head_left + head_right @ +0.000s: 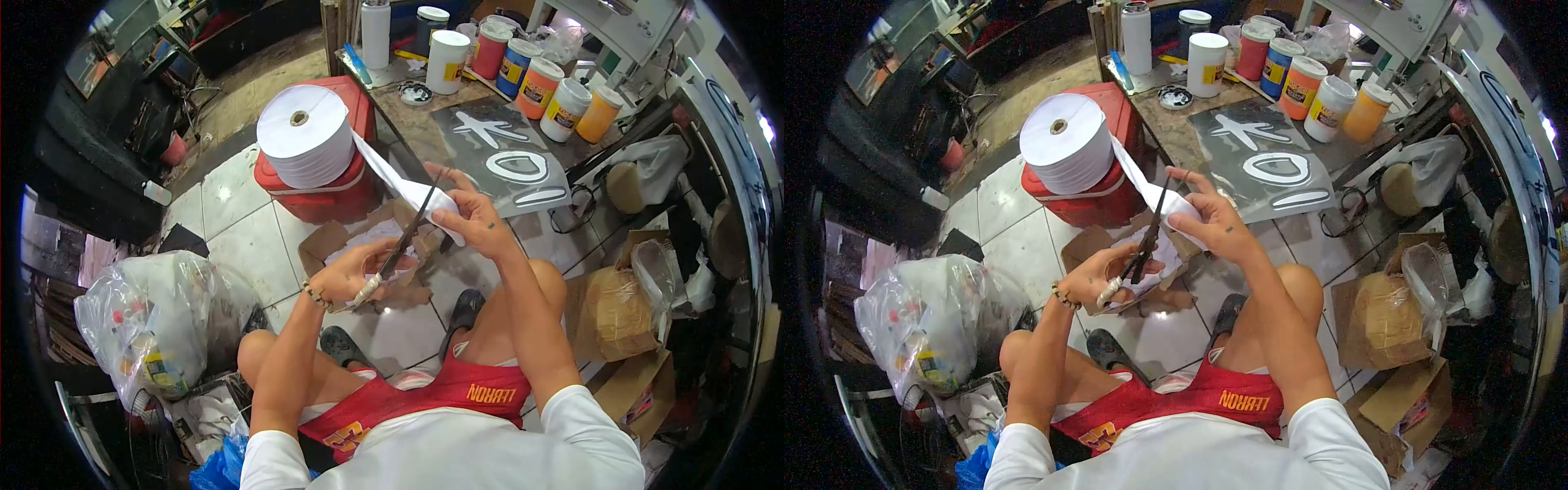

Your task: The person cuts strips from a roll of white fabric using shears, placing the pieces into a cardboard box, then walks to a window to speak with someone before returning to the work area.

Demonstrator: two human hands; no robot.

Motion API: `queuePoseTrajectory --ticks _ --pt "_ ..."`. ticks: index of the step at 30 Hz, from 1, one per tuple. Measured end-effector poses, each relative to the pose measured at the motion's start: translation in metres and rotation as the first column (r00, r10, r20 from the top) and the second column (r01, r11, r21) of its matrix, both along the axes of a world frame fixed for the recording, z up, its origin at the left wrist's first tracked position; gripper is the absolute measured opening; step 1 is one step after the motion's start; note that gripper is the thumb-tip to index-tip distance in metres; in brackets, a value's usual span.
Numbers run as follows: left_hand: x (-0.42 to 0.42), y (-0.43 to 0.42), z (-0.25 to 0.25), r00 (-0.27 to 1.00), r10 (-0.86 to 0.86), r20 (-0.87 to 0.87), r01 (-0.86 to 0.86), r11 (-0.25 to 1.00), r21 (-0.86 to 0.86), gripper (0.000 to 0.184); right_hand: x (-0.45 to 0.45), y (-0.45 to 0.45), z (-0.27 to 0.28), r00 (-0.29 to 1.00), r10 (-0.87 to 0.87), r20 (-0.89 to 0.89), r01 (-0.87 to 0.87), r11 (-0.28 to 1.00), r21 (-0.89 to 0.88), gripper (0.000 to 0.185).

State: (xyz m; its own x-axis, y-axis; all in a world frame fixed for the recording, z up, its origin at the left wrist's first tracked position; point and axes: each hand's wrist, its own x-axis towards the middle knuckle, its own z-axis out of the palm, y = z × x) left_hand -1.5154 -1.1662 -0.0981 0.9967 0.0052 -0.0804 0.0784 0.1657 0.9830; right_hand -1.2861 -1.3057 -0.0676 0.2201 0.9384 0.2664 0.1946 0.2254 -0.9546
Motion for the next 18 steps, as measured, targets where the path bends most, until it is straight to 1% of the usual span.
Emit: queuePoseTrajectory --ticks 1,2,3,4,5,6,7,8,10,11,12,13,14,15,16,18 --pt "0.000 -0.001 0.003 1.000 0.016 -0.007 -0.016 1.000 -0.020 0.090 0.001 0.001 0.001 1.000 -0.004 0.006 0.004 1.000 0.002 0.019" --pt "0.000 -0.002 0.007 1.000 0.011 -0.002 -0.011 1.000 -0.018 0.090 0.001 0.002 0.002 0.996 0.062 -0.058 -0.059 0.997 0.040 0.018" --pt "-0.001 -0.002 0.011 0.999 0.013 -0.032 -0.015 0.999 -0.043 0.093 0.000 0.003 0.003 0.984 0.128 -0.119 -0.119 0.990 0.081 0.017" --pt "-0.002 -0.002 0.012 0.998 0.015 -0.061 -0.019 0.997 -0.068 0.096 -0.001 0.004 0.001 0.986 0.122 -0.115 -0.113 0.990 0.082 0.017" --pt "-0.001 -0.002 0.008 1.000 0.014 0.014 -0.013 0.999 -0.031 0.097 -0.004 0.004 -0.002 0.967 0.157 -0.200 -0.147 0.987 0.065 0.018" --pt "-0.002 -0.001 0.007 1.000 0.004 0.018 -0.003 1.000 -0.030 0.097 -0.005 0.005 -0.003 0.941 0.187 -0.283 -0.180 0.982 0.050 0.020" --pt "-0.003 -0.001 0.007 1.000 0.001 0.011 -0.001 0.999 -0.035 0.097 -0.005 0.005 -0.003 0.953 0.191 -0.234 -0.176 0.981 0.085 0.029" --pt "-0.003 -0.002 0.007 1.000 -0.002 0.005 0.002 0.999 -0.040 0.097 -0.006 0.006 -0.002 0.957 0.179 -0.228 -0.164 0.983 0.084 0.029" --pt "-0.002 -0.005 0.009 1.000 -0.006 0.017 0.007 0.998 -0.063 0.099 -0.009 0.005 -0.001 0.926 0.161 -0.341 -0.178 0.984 -0.018 0.038" --pt "-0.003 -0.005 0.009 1.000 -0.005 -0.008 0.005 0.997 -0.076 0.099 -0.010 0.007 -0.002 0.911 0.188 -0.368 -0.206 0.979 -0.010 0.045" --pt "-0.002 -0.005 0.010 0.999 -0.004 -0.035 0.001 0.996 -0.089 0.099 -0.010 0.006 -0.002 0.914 0.179 -0.364 -0.196 0.981 -0.010 0.045" --pt "-0.003 -0.006 0.013 0.997 0.012 -0.082 -0.020 0.994 -0.104 0.096 -0.010 0.006 -0.001 0.896 0.199 -0.397 -0.225 0.974 -0.018 0.045" --pt "-0.002 -0.004 0.011 0.997 0.005 -0.081 -0.014 0.995 -0.103 0.096 -0.009 0.005 0.000 0.876 0.220 -0.429 -0.255 0.967 -0.025 0.045" --pt "-0.003 0.000 0.007 0.995 -0.020 -0.099 0.010 0.996 -0.093 0.094 -0.006 0.006 -0.003 0.898 0.211 -0.386 -0.231 0.973 -0.005 0.044" --pt "-0.004 0.002 0.005 0.992 -0.042 -0.119 0.032 0.996 -0.083 0.092 -0.004 0.005 -0.002 0.899 0.210 -0.386 -0.229 0.973 -0.005 0.044" --pt "-0.004 -0.001 0.006 0.992 -0.014 -0.124 0.001 0.995 -0.104 0.091 -0.001 0.002 0.002 0.923 0.187 -0.337 -0.216 0.975 -0.050 0.040"
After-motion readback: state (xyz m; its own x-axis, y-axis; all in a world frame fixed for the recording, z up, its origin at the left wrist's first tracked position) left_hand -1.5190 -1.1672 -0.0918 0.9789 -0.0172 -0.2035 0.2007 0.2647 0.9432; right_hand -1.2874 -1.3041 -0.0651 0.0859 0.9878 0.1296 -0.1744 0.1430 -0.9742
